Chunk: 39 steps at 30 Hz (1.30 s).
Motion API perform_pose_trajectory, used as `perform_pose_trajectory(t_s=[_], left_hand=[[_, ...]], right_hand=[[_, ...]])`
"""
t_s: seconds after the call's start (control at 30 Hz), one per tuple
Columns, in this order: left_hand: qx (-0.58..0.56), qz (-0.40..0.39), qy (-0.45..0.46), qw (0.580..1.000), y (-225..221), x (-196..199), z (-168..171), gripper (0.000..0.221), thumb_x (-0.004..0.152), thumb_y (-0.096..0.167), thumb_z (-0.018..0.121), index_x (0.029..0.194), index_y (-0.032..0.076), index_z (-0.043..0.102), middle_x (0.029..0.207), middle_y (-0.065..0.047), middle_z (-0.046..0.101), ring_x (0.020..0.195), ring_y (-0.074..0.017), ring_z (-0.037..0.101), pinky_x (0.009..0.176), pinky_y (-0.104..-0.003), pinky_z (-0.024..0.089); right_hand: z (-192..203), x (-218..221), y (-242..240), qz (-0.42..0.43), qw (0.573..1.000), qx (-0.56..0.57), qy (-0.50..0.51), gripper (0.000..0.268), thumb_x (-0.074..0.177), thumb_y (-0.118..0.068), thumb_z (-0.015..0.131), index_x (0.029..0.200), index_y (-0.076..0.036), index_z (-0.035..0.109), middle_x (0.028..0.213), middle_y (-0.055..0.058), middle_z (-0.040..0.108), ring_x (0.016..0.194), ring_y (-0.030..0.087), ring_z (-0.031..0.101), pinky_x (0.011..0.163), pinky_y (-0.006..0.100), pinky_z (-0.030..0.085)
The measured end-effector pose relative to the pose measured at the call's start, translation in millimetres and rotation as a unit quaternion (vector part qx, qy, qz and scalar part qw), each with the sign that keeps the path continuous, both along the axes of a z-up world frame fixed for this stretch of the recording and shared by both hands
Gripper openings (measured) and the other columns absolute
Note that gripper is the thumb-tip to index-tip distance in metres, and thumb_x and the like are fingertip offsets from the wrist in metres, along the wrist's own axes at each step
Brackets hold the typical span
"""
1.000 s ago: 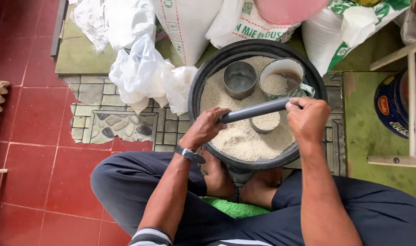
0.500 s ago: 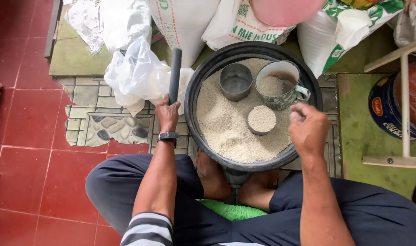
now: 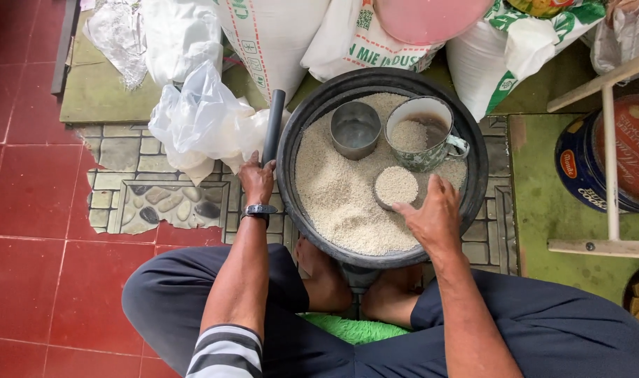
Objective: Measuring rice by scooping it from a large basin into smaller containers and bags.
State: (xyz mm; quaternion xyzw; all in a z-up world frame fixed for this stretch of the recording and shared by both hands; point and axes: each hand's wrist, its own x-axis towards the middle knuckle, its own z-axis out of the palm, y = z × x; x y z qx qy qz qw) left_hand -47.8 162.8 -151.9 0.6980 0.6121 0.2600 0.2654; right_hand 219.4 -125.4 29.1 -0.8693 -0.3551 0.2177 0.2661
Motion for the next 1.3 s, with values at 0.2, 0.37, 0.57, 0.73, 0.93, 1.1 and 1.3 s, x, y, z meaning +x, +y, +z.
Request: perform_pose_trajectory(t_s=[0.2, 0.37, 0.57, 0.73, 0.93, 1.1, 1.3], left_hand=[[0.014, 0.009, 0.057, 0.998, 5, 4, 0, 0.057, 0.084, 0.032, 0.08, 0.128, -0.003, 0.07, 0.1, -0.03, 0.073, 0.102, -0.0516, 0.069, 0.092, -0.06, 0.055], [0.005, 0.03, 0.067, 0.997, 3, 14, 1, 0.051, 0.085, 0.031, 0.079, 0.125, 0.0, 0.072, 0.097, -0.024, 0.073, 0.099, -0.0475, 0.071, 0.086, -0.059, 0.057], [0.15, 0.025, -0.021, 0.988, -26, 40, 70, 0.031, 0.09, 0.008, 0.072, 0.117, -0.006, 0.072, 0.098, -0.022, 0.065, 0.096, -0.0463, 0.069, 0.084, -0.05, 0.057], [0.101, -0.045, -0.102, 0.989, -66, 75, 129, 0.018, 0.101, 0.005, 0.063, 0.111, -0.004, 0.074, 0.089, -0.02, 0.069, 0.09, -0.0343, 0.072, 0.08, -0.041, 0.058], [-0.174, -0.162, -0.181, 0.954, -99, 99, 99, 0.029, 0.105, 0.017, 0.06, 0.092, -0.004, 0.075, 0.075, -0.022, 0.072, 0.066, -0.0275, 0.073, 0.057, -0.036, 0.062], [-0.36, -0.151, -0.327, 0.86, -133, 118, 74, 0.041, 0.102, 0.028, 0.065, 0.101, -0.013, 0.066, 0.085, -0.024, 0.07, 0.068, -0.0296, 0.075, 0.056, -0.04, 0.066], [-0.426, -0.094, -0.342, 0.832, -150, 126, 86, 0.066, 0.098, 0.058, 0.066, 0.121, -0.005, 0.066, 0.095, -0.013, 0.065, 0.074, -0.0183, 0.069, 0.066, -0.038, 0.066]], right_hand=[[-27, -9, 14, 0.006, 0.997, 0.066, -0.033, 0.1, 0.065, -0.029, 0.096, 0.141, 0.012, 0.046, 0.137, 0.039, 0.048, 0.13, 0.057, 0.047, 0.104, 0.069, 0.044], [-34, -18, 21, -0.001, 0.997, 0.07, -0.032, 0.106, 0.067, -0.026, 0.097, 0.147, 0.01, 0.038, 0.141, 0.037, 0.04, 0.134, 0.057, 0.041, 0.102, 0.073, 0.043], [-67, -19, 25, 0.019, 0.987, 0.12, -0.107, 0.109, 0.062, -0.025, 0.099, 0.148, 0.007, 0.04, 0.136, 0.03, 0.043, 0.124, 0.051, 0.049, 0.093, 0.069, 0.049], [-78, -22, 27, 0.042, 0.978, 0.14, -0.152, 0.105, 0.057, -0.021, 0.097, 0.143, 0.01, 0.045, 0.131, 0.031, 0.047, 0.116, 0.054, 0.054, 0.083, 0.068, 0.054], [-89, -18, 23, 0.029, 0.963, 0.197, -0.182, 0.098, 0.056, -0.016, 0.094, 0.138, 0.012, 0.049, 0.124, 0.031, 0.05, 0.112, 0.052, 0.056, 0.089, 0.062, 0.052], [-56, -28, 24, 0.031, 0.959, 0.214, -0.183, 0.097, 0.055, -0.015, 0.095, 0.136, 0.015, 0.05, 0.125, 0.033, 0.051, 0.115, 0.052, 0.056, 0.093, 0.062, 0.051], [-15, -39, 23, 0.095, 0.945, 0.257, -0.18, 0.095, 0.058, -0.01, 0.095, 0.137, 0.016, 0.049, 0.129, 0.035, 0.051, 0.119, 0.053, 0.054, 0.098, 0.061, 0.049]])
